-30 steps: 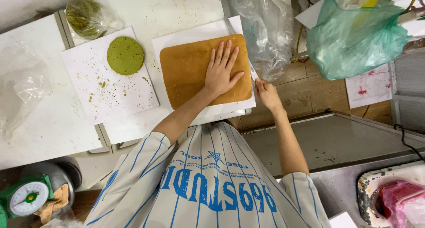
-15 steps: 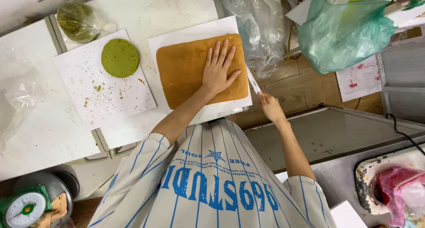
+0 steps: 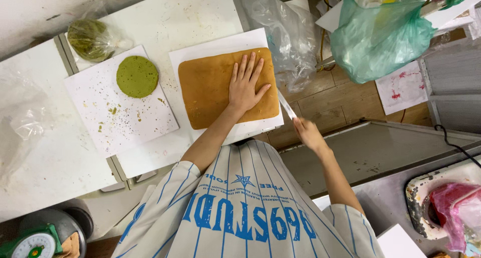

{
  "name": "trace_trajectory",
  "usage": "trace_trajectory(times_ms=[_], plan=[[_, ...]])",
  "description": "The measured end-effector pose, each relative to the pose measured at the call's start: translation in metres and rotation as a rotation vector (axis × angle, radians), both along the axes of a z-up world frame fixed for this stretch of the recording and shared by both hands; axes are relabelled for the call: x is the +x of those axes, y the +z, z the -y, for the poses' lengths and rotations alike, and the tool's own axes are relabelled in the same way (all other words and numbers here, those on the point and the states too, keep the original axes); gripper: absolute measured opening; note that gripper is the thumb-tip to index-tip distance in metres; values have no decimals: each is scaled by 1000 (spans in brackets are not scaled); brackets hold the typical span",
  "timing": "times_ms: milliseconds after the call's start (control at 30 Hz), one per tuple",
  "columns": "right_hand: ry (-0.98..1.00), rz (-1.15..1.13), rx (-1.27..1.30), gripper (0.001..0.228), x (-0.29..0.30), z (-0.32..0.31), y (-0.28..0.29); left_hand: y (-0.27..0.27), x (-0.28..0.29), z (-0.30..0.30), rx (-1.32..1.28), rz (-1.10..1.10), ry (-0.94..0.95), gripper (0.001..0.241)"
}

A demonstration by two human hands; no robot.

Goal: The person spreads cream onto a white board, retrieves a cake base from a microwave, unwraps it, and cuts it into a rectangular shape using a knife before placing it onto the board.

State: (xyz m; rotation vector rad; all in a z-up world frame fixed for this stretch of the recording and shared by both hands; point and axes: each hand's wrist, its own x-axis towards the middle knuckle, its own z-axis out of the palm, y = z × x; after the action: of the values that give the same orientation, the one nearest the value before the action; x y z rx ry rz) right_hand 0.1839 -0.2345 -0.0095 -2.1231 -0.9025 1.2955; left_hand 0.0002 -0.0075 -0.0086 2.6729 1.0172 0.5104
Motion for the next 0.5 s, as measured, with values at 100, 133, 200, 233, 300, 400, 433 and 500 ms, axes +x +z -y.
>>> trace_trajectory(times_ms=[100, 133, 200, 233, 300, 400, 433, 500], plan=[[-17, 12, -4, 48, -4, 18, -2, 1, 3, -4, 17, 6, -24, 85], [-16, 5, 0, 48, -6, 22, -5, 0, 0, -2, 19, 8, -26, 85], [-21, -7, 11, 49, -8, 21, -12, -2, -1, -3, 24, 16, -37, 85], [-25, 4, 27, 50, -10, 17, -15, -2, -1, -5, 28, 18, -36, 86], [-28, 32, 58, 52, -12, 9, -19, -3, -1, -7, 35, 28, -27, 86], [-28, 50, 102, 51, -19, -12, -24, -2, 2, -16, 15, 10, -21, 90], [-24, 72, 103, 52, -22, -20, -26, -3, 2, -19, 23, 16, -15, 91], [-15, 113, 99, 54, -23, -28, -27, -6, 5, -21, 34, 26, -1, 92]])
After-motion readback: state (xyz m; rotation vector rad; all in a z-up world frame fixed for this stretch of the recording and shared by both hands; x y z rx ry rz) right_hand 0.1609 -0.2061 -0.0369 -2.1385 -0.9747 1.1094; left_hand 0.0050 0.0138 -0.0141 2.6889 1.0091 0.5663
